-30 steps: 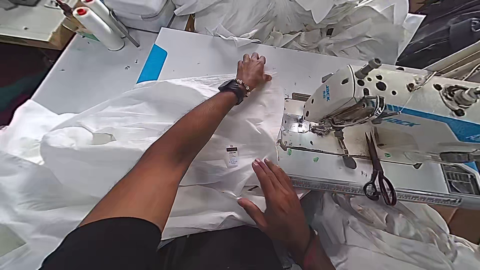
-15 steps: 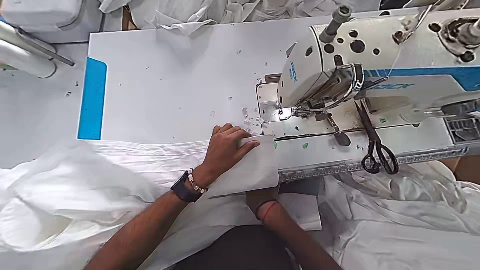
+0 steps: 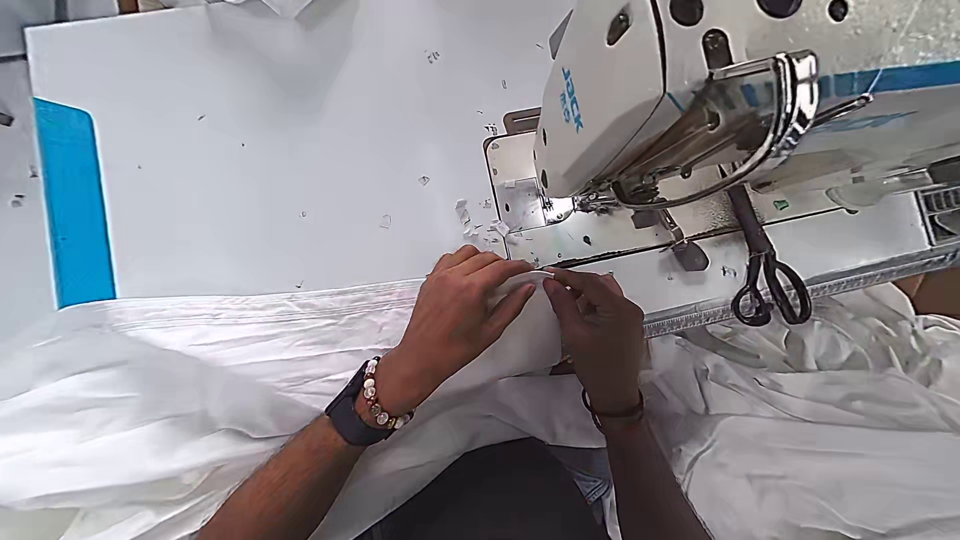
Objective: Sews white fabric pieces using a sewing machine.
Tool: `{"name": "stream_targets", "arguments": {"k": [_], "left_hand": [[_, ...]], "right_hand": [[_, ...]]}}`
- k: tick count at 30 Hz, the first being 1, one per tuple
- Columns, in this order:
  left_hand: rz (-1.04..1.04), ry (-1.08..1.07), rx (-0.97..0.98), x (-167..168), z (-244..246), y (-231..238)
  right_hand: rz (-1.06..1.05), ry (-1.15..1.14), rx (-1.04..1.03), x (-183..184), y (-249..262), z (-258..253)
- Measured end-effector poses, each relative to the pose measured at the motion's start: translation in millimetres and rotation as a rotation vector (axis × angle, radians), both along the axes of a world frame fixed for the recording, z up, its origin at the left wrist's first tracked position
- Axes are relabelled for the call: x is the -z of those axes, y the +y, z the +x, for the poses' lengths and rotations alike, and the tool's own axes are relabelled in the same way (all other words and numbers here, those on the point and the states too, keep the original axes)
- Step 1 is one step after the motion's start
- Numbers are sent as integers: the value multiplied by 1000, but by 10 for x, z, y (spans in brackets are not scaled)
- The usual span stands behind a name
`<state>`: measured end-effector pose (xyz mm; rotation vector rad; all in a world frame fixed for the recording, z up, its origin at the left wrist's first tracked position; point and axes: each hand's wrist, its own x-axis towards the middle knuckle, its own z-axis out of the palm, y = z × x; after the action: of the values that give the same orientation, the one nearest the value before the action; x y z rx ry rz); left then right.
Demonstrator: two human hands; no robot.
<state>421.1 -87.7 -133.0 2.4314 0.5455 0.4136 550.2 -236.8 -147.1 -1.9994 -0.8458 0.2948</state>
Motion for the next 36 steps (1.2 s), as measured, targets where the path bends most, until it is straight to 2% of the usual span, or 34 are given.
{"name": "stream_targets", "arguments": {"k": [5, 10, 13, 16, 21, 27, 29, 32, 36], "left_hand": [[-12, -86, -27, -47, 153, -89], [115, -136, -46, -29, 156, -209], [154, -127, -61, -4, 165, -224], [104, -111, -90, 37, 198, -215], [-146, -103, -125, 40, 237, -146], [-100, -90, -58, -38, 225, -122], [-116, 2, -62, -112, 201, -111], [-103, 104, -86, -201, 199, -113], [10, 26, -58, -146, 195, -142]], "right_hand": [[65, -55, 112, 12, 38, -19], [57, -381, 157, 20, 82, -109], [0, -438, 94, -21, 68, -124], [-14, -293, 41, -46, 27, -94], [-7, 201, -23, -129, 0, 113], [2, 369, -57, -222, 44, 235], [12, 283, -18, -196, 70, 188], [-49, -46, 90, -76, 112, 61], [-70, -459, 142, -5, 162, -65]]}}
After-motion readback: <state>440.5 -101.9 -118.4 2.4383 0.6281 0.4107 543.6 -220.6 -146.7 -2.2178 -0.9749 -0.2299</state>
